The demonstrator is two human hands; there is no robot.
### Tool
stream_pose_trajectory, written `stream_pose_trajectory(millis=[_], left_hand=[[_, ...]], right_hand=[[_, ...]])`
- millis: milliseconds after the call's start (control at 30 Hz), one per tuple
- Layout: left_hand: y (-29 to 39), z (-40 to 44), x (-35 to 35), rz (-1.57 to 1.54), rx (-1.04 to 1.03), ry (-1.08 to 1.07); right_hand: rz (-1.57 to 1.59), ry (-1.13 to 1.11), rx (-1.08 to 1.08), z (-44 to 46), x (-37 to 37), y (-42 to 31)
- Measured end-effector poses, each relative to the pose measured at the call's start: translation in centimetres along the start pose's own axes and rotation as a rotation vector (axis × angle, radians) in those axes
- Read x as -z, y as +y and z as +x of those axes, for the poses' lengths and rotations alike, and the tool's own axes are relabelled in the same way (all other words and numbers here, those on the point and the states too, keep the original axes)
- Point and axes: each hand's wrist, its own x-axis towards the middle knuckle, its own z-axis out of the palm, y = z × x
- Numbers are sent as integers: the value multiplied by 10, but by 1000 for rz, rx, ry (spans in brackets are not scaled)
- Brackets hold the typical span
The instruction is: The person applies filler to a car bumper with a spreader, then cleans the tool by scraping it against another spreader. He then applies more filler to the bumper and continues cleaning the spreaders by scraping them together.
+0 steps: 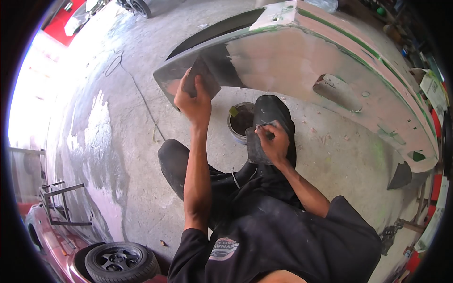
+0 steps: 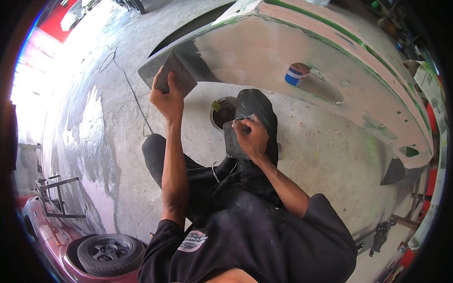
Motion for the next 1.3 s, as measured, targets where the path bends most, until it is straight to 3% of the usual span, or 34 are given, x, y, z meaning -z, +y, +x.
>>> stream_pose_trajectory(millis=[267, 1300], left_hand=[[19, -8, -16, 8, -102, -9], [62, -2, -27, -54, -48, -67]], right_hand=[[-40, 63, 75, 0, -10, 15], [-8, 25, 28, 0, -7, 13]])
